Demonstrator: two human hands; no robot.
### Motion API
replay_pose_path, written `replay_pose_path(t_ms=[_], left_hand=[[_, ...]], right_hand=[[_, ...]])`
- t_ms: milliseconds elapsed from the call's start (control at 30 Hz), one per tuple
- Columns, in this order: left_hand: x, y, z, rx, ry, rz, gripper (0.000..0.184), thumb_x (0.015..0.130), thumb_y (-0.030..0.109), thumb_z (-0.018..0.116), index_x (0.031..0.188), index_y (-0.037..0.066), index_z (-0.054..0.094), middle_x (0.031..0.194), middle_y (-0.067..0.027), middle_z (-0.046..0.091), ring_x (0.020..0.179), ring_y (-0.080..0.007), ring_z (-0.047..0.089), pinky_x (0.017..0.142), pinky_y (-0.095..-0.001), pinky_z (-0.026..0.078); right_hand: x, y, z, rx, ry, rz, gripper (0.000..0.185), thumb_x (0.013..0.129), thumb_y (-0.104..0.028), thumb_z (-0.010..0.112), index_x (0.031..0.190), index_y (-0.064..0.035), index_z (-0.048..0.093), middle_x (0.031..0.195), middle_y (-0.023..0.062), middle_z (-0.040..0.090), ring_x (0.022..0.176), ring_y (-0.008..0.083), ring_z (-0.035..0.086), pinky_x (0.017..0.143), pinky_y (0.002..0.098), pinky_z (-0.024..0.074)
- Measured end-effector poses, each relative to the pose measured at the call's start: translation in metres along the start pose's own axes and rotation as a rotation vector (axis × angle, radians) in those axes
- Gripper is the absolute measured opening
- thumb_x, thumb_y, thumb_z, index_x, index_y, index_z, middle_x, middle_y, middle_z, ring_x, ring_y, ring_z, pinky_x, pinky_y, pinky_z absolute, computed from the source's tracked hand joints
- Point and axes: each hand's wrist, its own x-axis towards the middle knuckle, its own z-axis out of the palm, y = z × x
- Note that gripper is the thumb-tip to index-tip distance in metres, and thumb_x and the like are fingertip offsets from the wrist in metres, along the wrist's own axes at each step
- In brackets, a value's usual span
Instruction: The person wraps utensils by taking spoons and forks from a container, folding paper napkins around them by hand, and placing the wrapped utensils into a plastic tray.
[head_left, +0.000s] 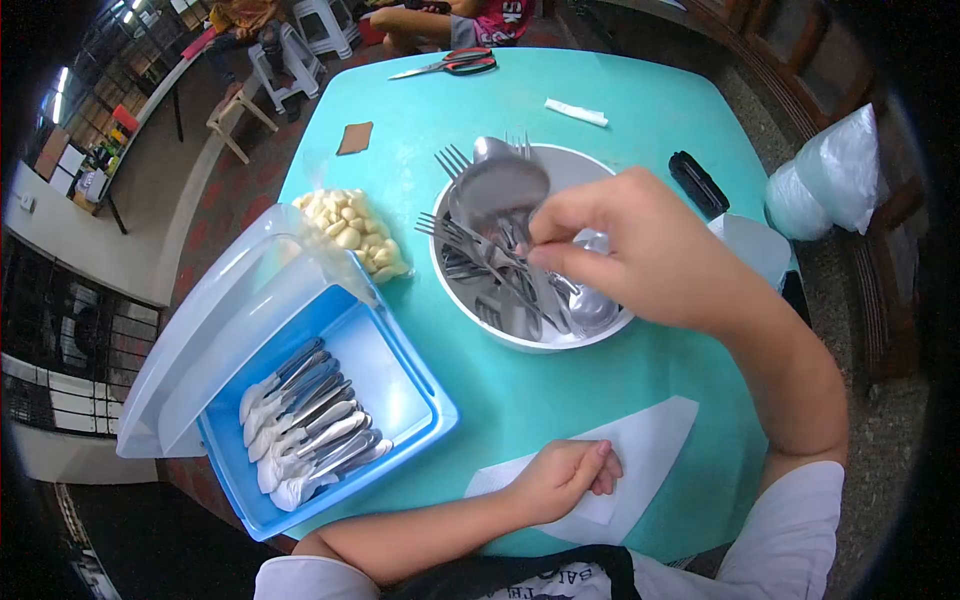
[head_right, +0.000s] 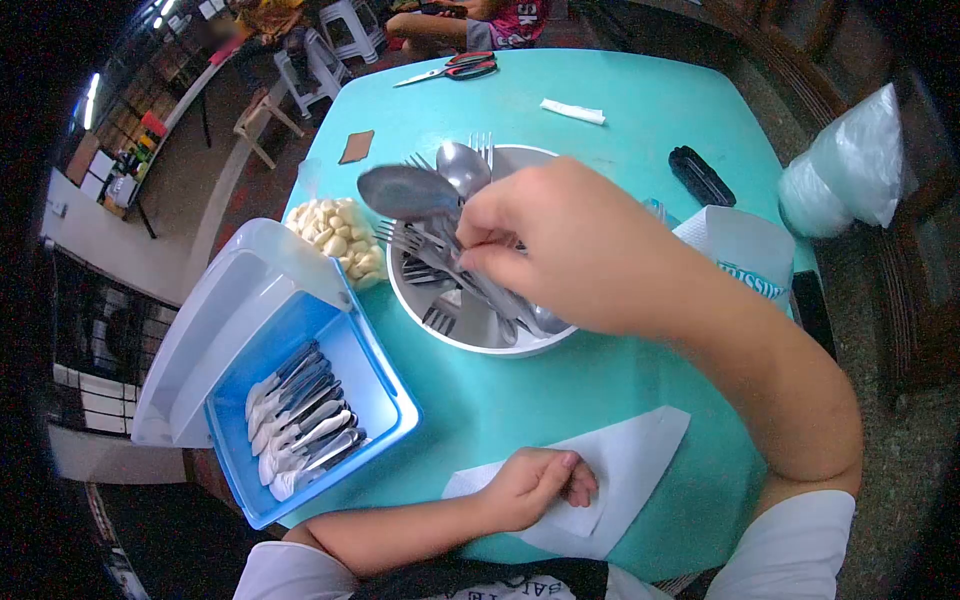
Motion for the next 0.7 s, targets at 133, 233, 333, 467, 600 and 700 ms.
replay_pose_path(t_ms=[133, 233, 333, 467, 600, 700], left_hand=[[0.001, 0.000, 0.000, -0.029, 0.006, -0.024, 0.042, 0.103, 0.025, 0.033, 0.086, -0.004, 0.059, 0.068, -0.0084, 0.059, 0.063, -0.0146, 0.057, 0.065, -0.0278, 0.049], [0.001, -0.003, 0.000, -0.029, 0.006, -0.017, 0.043, 0.103, 0.025, 0.033, 0.086, -0.004, 0.059, 0.068, -0.0086, 0.059, 0.064, -0.0146, 0.057, 0.065, -0.0278, 0.049], [0.001, -0.001, -0.001, -0.021, 0.000, -0.019, 0.043, 0.103, 0.025, 0.032, 0.087, -0.004, 0.059, 0.069, -0.0088, 0.059, 0.064, -0.0146, 0.058, 0.065, -0.0278, 0.049], [0.001, 0.001, -0.004, 0.009, -0.052, -0.040, 0.045, 0.103, 0.026, 0.029, 0.091, -0.004, 0.060, 0.077, -0.0092, 0.061, 0.069, -0.0144, 0.059, 0.069, -0.0278, 0.049], [0.001, 0.001, -0.005, 0.021, -0.072, -0.044, 0.046, 0.104, 0.026, 0.027, 0.093, -0.004, 0.060, 0.080, -0.0092, 0.063, 0.072, -0.0141, 0.060, 0.072, -0.0275, 0.050], [0.001, 0.000, -0.005, 0.003, -0.068, -0.061, 0.046, 0.104, 0.026, 0.027, 0.093, -0.004, 0.060, 0.080, -0.0090, 0.063, 0.073, -0.0140, 0.060, 0.072, -0.0273, 0.050]], right_hand=[[-0.002, 0.004, 0.011, -0.011, -0.079, 0.006, 0.014, 0.078, -0.013, 0.064, 0.085, -0.0012, 0.068, 0.076, 0.0177, 0.065, 0.068, 0.0308, 0.063, 0.065, 0.0368, 0.0487], [-0.005, 0.002, 0.018, -0.080, -0.193, 0.022, 0.013, 0.078, -0.013, 0.063, 0.084, -0.0023, 0.069, 0.078, 0.0179, 0.065, 0.072, 0.0318, 0.064, 0.067, 0.0389, 0.0496], [-0.012, 0.006, 0.015, -0.276, -0.145, 0.016, 0.013, 0.078, -0.013, 0.062, 0.084, -0.0038, 0.070, 0.079, 0.0177, 0.066, 0.075, 0.0321, 0.065, 0.069, 0.0405, 0.0504], [0.003, 0.008, -0.006, -0.498, 0.018, 0.138, 0.013, 0.076, -0.011, 0.066, 0.086, -0.0049, 0.072, 0.079, 0.0156, 0.066, 0.080, 0.0309, 0.062, 0.074, 0.0384, 0.0483], [0.017, 0.027, 0.007, -0.505, -0.134, 0.150, 0.012, 0.073, -0.012, 0.068, 0.082, -0.0055, 0.072, 0.079, 0.0132, 0.067, 0.078, 0.0304, 0.065, 0.071, 0.0391, 0.0498], [0.026, 0.032, 0.024, -0.563, -0.221, 0.182, 0.015, 0.072, -0.015, 0.070, 0.083, -0.0054, 0.072, 0.080, 0.0133, 0.068, 0.077, 0.0302, 0.066, 0.069, 0.0397, 0.0505]])
